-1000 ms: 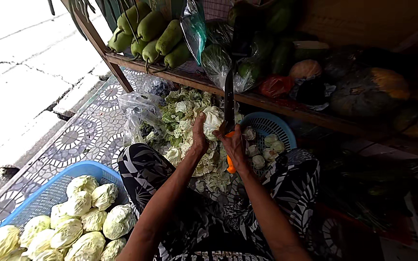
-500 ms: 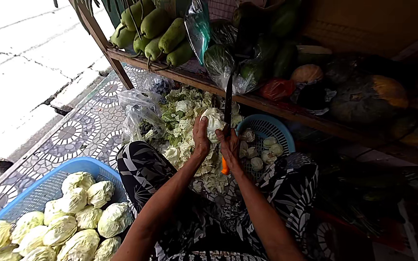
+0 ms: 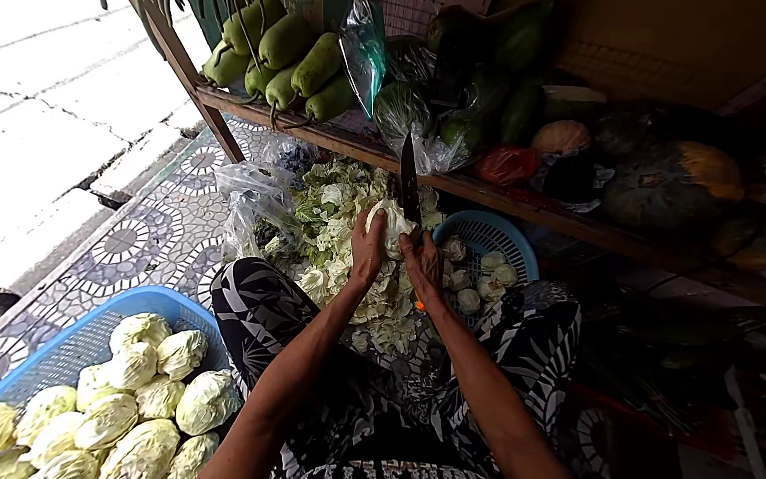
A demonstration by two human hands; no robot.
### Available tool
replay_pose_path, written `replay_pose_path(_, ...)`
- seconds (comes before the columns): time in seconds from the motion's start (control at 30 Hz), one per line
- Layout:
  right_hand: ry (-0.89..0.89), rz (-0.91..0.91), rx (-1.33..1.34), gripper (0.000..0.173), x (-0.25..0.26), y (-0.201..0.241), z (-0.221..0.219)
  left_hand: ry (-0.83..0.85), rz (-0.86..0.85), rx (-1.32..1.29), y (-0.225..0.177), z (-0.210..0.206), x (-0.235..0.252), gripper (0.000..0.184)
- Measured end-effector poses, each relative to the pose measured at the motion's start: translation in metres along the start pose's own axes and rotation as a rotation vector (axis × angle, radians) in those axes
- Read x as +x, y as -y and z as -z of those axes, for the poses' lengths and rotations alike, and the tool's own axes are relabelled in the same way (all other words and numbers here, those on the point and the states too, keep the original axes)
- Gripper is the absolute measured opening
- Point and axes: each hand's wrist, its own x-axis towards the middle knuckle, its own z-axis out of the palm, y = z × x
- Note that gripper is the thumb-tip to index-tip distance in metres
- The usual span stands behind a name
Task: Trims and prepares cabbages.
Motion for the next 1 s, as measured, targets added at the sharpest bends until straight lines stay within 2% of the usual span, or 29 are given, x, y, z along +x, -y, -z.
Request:
replay_pose_path(0.1,0.022,0.021,0.013,0.053,-0.001,0.003,-0.005,-0.026,-0.018,-0.028,0.005,-0.002,0.002,0.056)
replay_pose_path(0.23,0.122,-0.082,0.196,0.051,0.005,0.006,-0.004,0.01,0.132,-0.215,0.005,0.003,0.008,0.05)
replay_pose_path(0.33,0.084,-0.179,0.372,0.049,0.013,0.005,0.001,-0.053,0.248,-0.365,0.002,0.01,0.017,0.053)
replay_pose_path(0.5,0.073,-0.169,-0.017,0.068,0.037,-0.007,0.027,-0.025,0.309,-0.587,-0.002,0.021,0.022,0.057)
replay_pose_path(0.63,0.046,-0.147,-0.226,0.071,0.046,-0.021,0.036,-0.013,0.44,-0.766,-0.008,0.022,0.025,0.064)
replay_pose_path(0.73,0.079,-0.157,-0.227,0.088,0.039,-0.013,0.04,0.008,0.499,-0.803,-0.013,0.023,0.023,0.07)
replay_pose_path(0.87,0.148,-0.098,-0.107,0.084,0.018,0.009,0.031,-0.006,0.501,-0.737,-0.012,0.017,0.022,0.066)
replay_pose_path(1.0,0.197,-0.037,-0.165,0.088,0.014,0.027,0.022,-0.006,0.472,-0.624,-0.01,0.011,0.019,0.064)
